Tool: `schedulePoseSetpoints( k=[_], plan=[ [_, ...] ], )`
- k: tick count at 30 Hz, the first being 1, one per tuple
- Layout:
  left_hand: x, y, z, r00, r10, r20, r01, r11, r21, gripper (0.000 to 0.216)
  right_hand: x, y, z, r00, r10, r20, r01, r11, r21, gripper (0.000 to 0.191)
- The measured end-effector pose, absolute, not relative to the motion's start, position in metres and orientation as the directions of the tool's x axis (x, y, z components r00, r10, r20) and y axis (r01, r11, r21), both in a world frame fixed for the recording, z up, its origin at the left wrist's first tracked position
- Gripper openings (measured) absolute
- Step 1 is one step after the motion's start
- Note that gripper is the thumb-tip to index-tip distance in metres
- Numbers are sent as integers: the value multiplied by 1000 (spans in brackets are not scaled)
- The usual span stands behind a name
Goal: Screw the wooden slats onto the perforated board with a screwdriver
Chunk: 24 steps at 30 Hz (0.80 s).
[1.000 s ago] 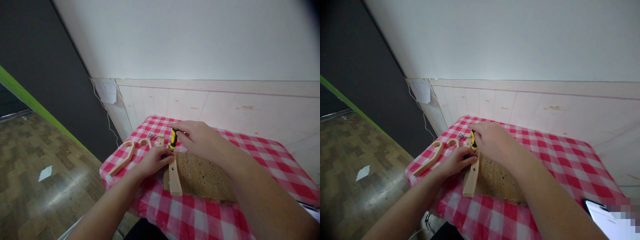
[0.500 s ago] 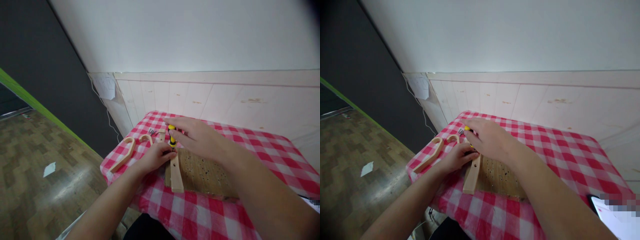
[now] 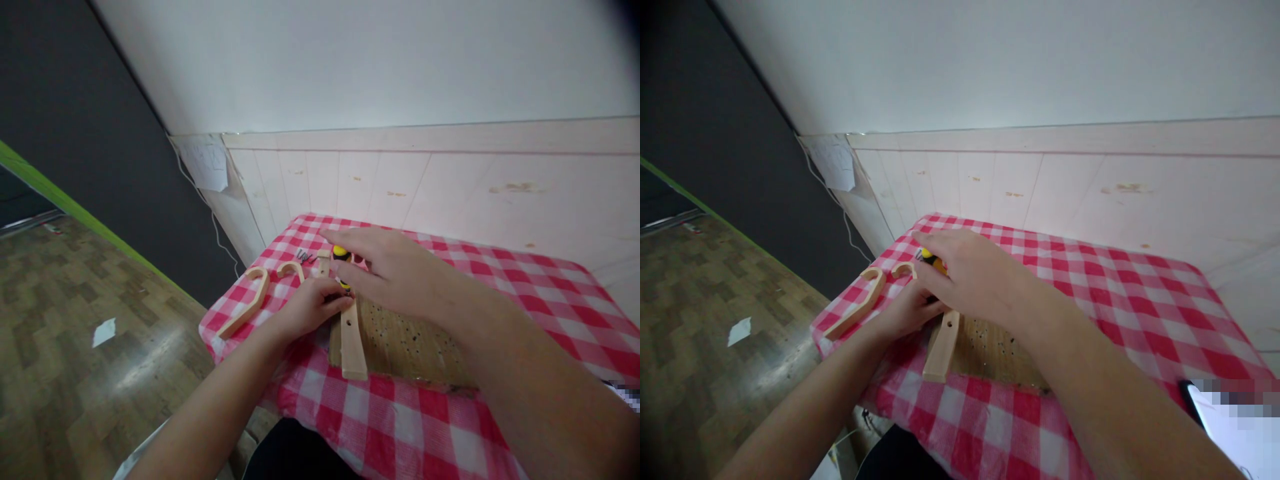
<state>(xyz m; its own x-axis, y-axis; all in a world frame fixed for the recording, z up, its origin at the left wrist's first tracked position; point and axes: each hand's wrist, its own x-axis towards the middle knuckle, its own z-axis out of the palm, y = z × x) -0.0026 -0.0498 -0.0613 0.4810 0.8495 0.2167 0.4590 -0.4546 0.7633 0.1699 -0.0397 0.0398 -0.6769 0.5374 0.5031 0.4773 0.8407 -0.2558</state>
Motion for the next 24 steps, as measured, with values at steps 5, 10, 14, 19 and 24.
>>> schedulePoseSetpoints(
  k=[5,10,14,19,24],
  plan=[
    [-3,-50,-61,472,861,189,483,-432,762,21,171,-40,44,-624,640,449,593,761,-261,21],
    [-3,-49,-60,487,849,206,459,-449,767,21,159,-35,30,-546,642,538,632,737,-239,24],
    [-4,-49,-59,507,833,223,431,-469,771,20,171,-34,35,-668,592,452,497,806,-321,39],
    [-3,-51,-57,479,849,223,466,-461,755,21,175,-39,46,-587,726,358,693,679,-241,23],
    [-2,-51,-55,515,835,193,470,-463,751,19,158,-39,35,-473,767,434,788,588,-183,34]
  ],
)
